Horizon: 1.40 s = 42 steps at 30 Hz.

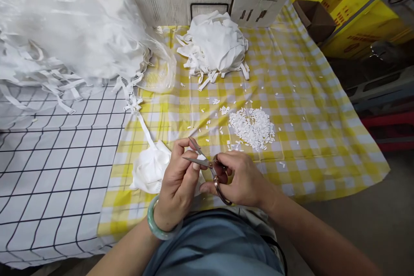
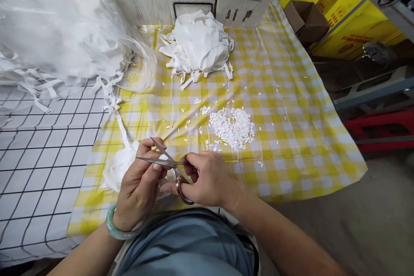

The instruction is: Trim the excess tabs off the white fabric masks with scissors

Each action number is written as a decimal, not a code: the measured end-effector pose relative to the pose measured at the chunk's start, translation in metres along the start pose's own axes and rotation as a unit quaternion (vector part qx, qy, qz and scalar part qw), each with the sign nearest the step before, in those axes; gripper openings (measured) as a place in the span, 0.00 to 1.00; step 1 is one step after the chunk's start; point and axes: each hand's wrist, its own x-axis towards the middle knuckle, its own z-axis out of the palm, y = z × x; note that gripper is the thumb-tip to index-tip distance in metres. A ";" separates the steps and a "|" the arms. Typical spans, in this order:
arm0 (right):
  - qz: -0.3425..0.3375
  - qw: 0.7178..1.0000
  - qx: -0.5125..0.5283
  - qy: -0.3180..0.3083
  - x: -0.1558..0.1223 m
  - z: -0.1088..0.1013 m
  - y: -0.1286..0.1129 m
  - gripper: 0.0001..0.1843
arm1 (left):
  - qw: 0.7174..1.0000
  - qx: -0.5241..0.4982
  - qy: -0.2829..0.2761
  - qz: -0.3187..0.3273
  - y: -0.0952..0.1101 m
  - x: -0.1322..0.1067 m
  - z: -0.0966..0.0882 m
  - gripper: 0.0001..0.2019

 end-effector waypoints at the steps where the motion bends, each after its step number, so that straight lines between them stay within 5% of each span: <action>1: 0.003 1.000 0.001 0.003 0.000 0.000 0.001 0.22 | 1.000 0.002 -0.002 -0.003 0.000 0.000 0.001 0.12; 7: 0.042 0.999 0.017 0.017 -0.008 -0.002 0.011 0.23 | 0.999 -0.005 -0.029 -0.020 0.000 0.008 0.008 0.12; 16: 0.210 0.969 0.126 0.037 -0.026 -0.017 0.042 0.24 | 0.996 0.005 -0.087 -0.026 -0.009 0.031 0.033 0.15; 18: 0.201 0.962 0.167 0.078 -0.027 -0.022 0.049 0.21 | 0.989 0.023 -0.146 -0.019 -0.001 0.030 0.029 0.14; 21: 0.159 0.966 0.164 0.116 -0.025 -0.030 0.053 0.19 | 0.952 0.100 -0.289 0.018 0.017 0.029 0.002 0.07; 23: 0.163 0.973 0.122 0.105 -0.022 -0.034 0.053 0.19 | 0.944 0.187 -0.270 0.040 0.021 0.033 -0.031 0.04; 26: 0.174 0.979 0.049 0.090 -0.015 -0.032 0.049 0.18 | 0.916 0.360 -0.167 0.055 0.005 0.045 -0.090 0.14; 29: 0.134 0.984 0.047 0.106 -0.004 -0.014 0.037 0.17 | 0.875 0.427 -0.215 0.076 -0.020 0.057 -0.129 0.17; 33: 0.064 0.984 0.143 0.084 0.020 0.034 0.006 0.23 | 0.878 0.378 -0.272 0.108 -0.020 0.056 -0.133 0.07; 37: 0.020 0.986 0.165 -0.006 0.049 0.078 -0.018 0.18 | 0.903 0.368 -0.207 0.073 0.020 0.034 -0.133 0.05; 39: -0.010 0.985 0.175 -0.005 0.059 0.084 -0.022 0.11 | 0.917 0.359 -0.174 0.019 0.037 0.017 -0.139 0.03; 42: -0.058 0.984 0.152 0.076 0.066 0.073 -0.023 0.11 | 0.940 0.289 -0.138 -0.115 0.049 -0.008 -0.150 0.03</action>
